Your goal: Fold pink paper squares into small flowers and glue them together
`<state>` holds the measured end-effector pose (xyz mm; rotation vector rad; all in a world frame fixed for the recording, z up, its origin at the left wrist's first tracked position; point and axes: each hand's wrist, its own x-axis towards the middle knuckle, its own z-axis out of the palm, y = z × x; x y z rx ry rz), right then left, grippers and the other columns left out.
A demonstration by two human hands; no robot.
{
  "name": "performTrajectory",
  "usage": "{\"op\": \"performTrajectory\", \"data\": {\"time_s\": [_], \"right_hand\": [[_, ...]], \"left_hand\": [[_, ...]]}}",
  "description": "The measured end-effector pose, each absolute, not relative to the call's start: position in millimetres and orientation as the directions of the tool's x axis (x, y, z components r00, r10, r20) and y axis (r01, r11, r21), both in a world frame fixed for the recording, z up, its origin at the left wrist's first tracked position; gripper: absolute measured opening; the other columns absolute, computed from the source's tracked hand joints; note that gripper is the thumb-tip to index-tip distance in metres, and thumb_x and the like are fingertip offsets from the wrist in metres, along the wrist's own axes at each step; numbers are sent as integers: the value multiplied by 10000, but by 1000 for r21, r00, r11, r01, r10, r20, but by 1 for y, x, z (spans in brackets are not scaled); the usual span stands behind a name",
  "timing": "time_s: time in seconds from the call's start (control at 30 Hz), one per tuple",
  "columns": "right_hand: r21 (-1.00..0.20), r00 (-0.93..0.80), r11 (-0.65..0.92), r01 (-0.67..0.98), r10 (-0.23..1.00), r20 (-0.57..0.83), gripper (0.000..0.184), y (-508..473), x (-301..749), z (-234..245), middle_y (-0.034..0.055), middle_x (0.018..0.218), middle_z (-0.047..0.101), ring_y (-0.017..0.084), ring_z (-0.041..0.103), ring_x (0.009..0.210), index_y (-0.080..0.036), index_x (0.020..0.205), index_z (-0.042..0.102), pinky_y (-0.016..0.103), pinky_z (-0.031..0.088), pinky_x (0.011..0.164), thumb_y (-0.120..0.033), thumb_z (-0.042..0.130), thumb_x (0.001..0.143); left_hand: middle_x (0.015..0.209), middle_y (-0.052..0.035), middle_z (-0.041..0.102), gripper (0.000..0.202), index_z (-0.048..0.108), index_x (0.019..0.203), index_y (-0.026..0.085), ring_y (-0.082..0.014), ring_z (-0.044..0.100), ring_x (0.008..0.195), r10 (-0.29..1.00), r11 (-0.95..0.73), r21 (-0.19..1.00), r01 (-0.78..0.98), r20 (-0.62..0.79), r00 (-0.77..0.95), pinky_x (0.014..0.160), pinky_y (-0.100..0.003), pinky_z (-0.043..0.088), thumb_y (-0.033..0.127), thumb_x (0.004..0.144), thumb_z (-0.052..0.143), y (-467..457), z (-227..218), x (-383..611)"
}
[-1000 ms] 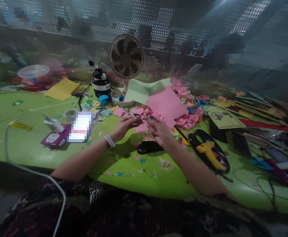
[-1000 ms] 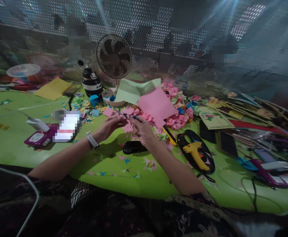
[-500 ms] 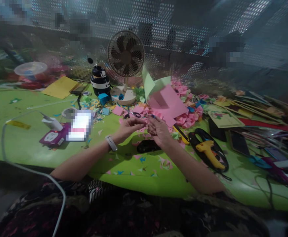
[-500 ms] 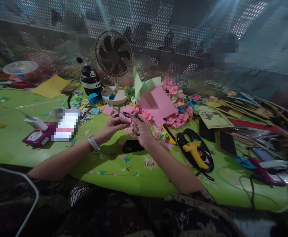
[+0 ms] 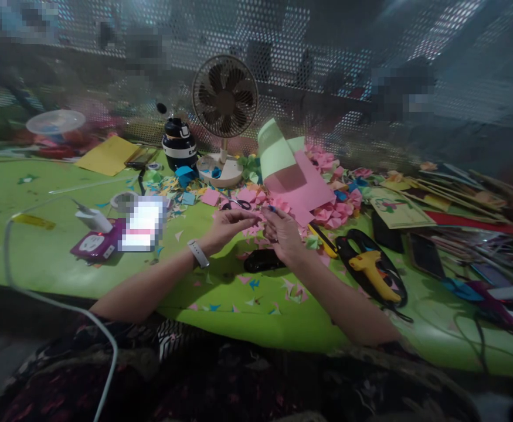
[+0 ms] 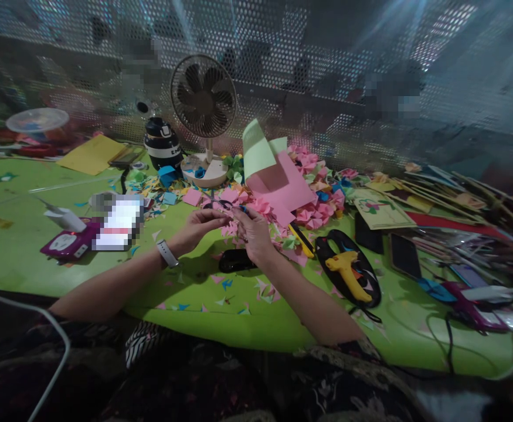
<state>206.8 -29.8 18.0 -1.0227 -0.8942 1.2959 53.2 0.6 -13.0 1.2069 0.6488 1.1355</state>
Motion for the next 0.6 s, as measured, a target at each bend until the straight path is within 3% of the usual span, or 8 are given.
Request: {"op": "performTrajectory", "data": {"time_s": [0.27,0.4,0.5,0.6], "right_hand": [[-976,109,65,-206,993,43,439,-27,212,17,-131,433,265,40,204,372,-222,680,534,209,158,377,-544,831,645],[-978,45,199,63,978,202,491,-29,217,18,-88,480,261,69,223,433,-206,646,578,243,180,426,-667,660,791],[-911,-18,302,281,951,310,516,-30,220,18,-54,517,314,87,290,494,-206,561,487,256,242,480,-620,624,836],[-856,-52,360,371,928,368,513,-29,222,18,-39,533,342,93,316,522,-206,537,407,266,266,517,-549,593,870]], "left_hand": [[819,-50,776,263,796,797,192,-149,682,756,947,-28,929,-369,143,287,812,-321,546,356,623,905,4,-11,52],[811,-47,774,265,798,795,192,-156,684,761,958,-24,918,-395,134,254,815,-326,549,343,608,909,7,-7,50],[831,-54,774,268,799,788,185,-150,683,768,955,-13,916,-400,130,266,830,-320,541,340,603,917,9,-6,47],[820,-51,771,293,800,781,179,-138,679,760,950,2,916,-401,123,286,829,-303,533,347,580,933,10,-4,46]]}}
